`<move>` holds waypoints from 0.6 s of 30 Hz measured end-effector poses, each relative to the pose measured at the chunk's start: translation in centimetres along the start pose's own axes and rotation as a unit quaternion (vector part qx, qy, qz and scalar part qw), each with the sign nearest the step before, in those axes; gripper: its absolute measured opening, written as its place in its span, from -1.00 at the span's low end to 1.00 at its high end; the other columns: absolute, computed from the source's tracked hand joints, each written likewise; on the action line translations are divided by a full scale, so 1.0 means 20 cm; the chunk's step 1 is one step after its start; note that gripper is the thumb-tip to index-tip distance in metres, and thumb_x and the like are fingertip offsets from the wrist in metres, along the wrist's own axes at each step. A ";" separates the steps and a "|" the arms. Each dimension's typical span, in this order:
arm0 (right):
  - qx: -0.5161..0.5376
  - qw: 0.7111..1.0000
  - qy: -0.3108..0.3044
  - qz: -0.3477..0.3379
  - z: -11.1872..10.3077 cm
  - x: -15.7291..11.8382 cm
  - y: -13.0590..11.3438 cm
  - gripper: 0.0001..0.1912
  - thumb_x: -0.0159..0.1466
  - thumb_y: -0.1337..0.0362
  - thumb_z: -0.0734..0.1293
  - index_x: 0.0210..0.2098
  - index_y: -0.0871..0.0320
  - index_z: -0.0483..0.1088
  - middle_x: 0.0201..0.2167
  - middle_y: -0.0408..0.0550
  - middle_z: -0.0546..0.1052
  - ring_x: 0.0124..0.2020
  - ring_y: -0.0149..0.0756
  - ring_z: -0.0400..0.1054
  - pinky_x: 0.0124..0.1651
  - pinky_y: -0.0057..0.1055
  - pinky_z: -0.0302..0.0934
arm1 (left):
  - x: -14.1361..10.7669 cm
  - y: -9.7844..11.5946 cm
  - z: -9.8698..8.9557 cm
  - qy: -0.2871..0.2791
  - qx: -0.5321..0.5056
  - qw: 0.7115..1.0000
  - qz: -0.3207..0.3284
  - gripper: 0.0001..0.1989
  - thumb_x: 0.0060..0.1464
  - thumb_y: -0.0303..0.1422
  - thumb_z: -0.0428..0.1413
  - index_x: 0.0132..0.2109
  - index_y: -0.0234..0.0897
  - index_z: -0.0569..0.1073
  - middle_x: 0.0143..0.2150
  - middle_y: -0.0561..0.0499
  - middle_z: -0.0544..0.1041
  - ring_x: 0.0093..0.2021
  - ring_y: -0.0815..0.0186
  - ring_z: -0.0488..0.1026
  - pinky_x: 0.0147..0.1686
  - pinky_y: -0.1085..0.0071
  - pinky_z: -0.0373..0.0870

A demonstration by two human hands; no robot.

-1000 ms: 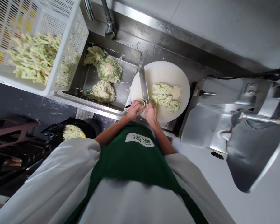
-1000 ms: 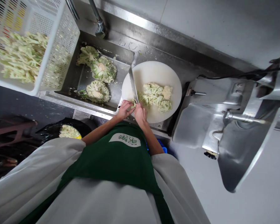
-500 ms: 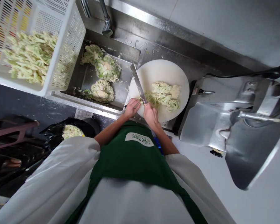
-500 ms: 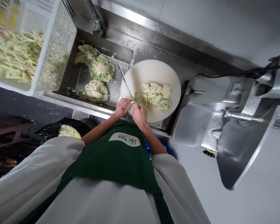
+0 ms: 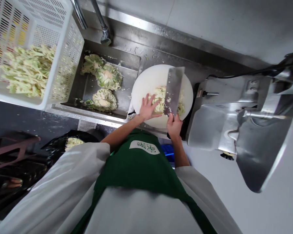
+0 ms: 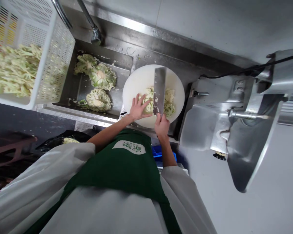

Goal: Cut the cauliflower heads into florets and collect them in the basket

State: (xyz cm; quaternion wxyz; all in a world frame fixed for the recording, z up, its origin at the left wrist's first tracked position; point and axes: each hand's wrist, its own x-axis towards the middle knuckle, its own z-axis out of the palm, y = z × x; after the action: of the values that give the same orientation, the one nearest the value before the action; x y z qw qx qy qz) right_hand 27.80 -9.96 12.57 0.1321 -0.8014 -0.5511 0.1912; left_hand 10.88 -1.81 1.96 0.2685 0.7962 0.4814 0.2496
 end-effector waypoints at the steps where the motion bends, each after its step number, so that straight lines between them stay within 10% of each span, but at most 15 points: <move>1: 0.007 1.000 0.021 0.021 -0.02 -0.02 0.06 -0.56 0.47 0.08 0.04 -0.14 0.23 0.42 -0.36 0.17 0.57 -0.29 -0.09 0.48 -0.24 -0.32 0.23 | 0.04 0.03 0.04 -0.015 0.011 1.000 0.003 -0.18 -0.02 0.24 0.24 0.27 -0.11 0.43 0.43 -0.28 0.19 0.47 -0.47 -0.14 0.30 -0.46 -0.07; 8: 0.063 0.985 0.083 0.136 -0.05 -0.19 0.35 -0.59 0.44 0.02 0.08 -0.17 0.18 0.39 -0.44 0.10 0.54 -0.37 -0.09 0.46 -0.27 -0.29 0.23 | 0.13 -0.01 0.07 -0.061 0.036 0.996 0.048 -0.48 0.11 0.01 0.25 0.15 -0.10 0.51 0.31 -0.27 0.31 0.28 -0.34 0.19 0.15 -0.27 0.20; 18: 0.113 0.979 0.100 0.140 0.02 -0.27 0.37 -0.57 0.43 0.00 0.09 -0.21 0.17 0.41 -0.44 0.06 0.52 -0.36 -0.13 0.43 -0.24 -0.30 0.22 | 0.13 -0.02 -0.01 -0.117 0.080 0.989 0.033 -0.51 0.13 -0.34 0.17 0.22 -0.14 0.48 0.27 -0.28 0.28 0.15 -0.17 0.29 -0.11 0.05 0.46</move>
State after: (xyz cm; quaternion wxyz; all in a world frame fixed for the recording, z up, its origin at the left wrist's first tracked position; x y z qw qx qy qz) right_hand 32.02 -17.68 10.07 0.2476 -0.8657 -0.3924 0.1878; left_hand 11.58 0.82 2.10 0.2501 0.8541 0.4388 0.1241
